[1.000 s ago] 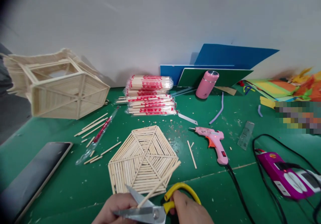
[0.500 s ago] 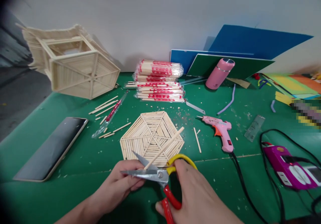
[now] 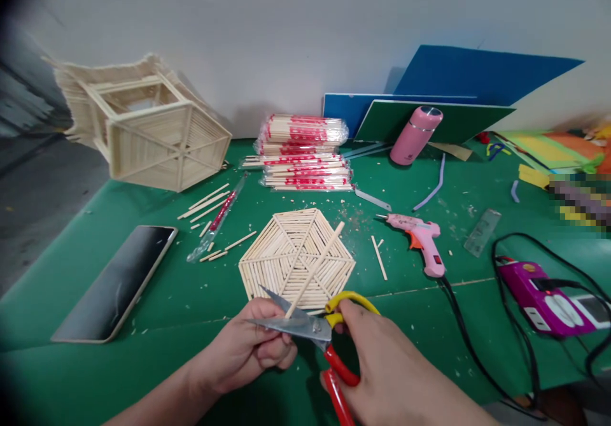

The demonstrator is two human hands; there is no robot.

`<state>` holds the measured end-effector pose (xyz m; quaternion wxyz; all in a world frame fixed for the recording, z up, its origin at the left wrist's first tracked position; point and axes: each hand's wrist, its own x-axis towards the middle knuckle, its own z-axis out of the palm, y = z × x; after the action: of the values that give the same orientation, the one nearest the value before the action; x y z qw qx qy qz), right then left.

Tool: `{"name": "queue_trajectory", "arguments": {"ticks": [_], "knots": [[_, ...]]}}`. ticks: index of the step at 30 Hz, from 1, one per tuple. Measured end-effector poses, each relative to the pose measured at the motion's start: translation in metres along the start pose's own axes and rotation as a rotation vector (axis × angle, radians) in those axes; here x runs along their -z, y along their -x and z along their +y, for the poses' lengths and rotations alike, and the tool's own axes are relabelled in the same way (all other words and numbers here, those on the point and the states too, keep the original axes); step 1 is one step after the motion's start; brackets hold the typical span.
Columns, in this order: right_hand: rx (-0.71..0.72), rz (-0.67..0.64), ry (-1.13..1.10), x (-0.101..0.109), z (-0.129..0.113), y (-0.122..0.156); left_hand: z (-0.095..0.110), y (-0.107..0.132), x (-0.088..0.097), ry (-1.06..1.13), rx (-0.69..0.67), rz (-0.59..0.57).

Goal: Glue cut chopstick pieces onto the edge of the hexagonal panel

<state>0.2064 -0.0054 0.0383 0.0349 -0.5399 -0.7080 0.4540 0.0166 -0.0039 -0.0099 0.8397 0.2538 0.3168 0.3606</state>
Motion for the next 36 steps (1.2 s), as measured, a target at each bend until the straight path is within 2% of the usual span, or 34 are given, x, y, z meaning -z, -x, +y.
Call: {"name": "queue_trajectory", "arguments": {"ticks": [7,11,13,18,21,28,34,36], "knots": [[-0.075,0.104,0.012,-0.013,0.005,-0.002,0.001,0.0,-0.003,-0.256,-0.241,0.212],[-0.084,0.131,-0.004,-0.018,0.007,0.0,0.007,0.005,-0.006,-0.594,-0.383,0.201],[-0.084,0.14,-0.005,-0.018,0.008,0.003,0.008,0.006,-0.007,-0.569,-0.337,0.152],[-0.055,0.095,-0.001,-0.011,0.013,0.011,0.001,0.007,-0.008,-0.108,-0.029,0.042],[-0.02,0.069,0.016,-0.006,0.017,0.013,0.0,0.007,-0.011,-0.002,0.07,0.01],[-0.012,0.01,0.1,-0.002,0.022,0.017,0.003,0.005,-0.013,0.064,0.176,-0.06],[-0.052,0.003,0.08,-0.008,0.011,0.021,-0.004,0.006,-0.008,0.064,0.19,-0.098],[-0.076,0.002,0.055,-0.011,0.008,0.02,-0.006,0.008,-0.009,0.045,0.163,-0.073]]}}
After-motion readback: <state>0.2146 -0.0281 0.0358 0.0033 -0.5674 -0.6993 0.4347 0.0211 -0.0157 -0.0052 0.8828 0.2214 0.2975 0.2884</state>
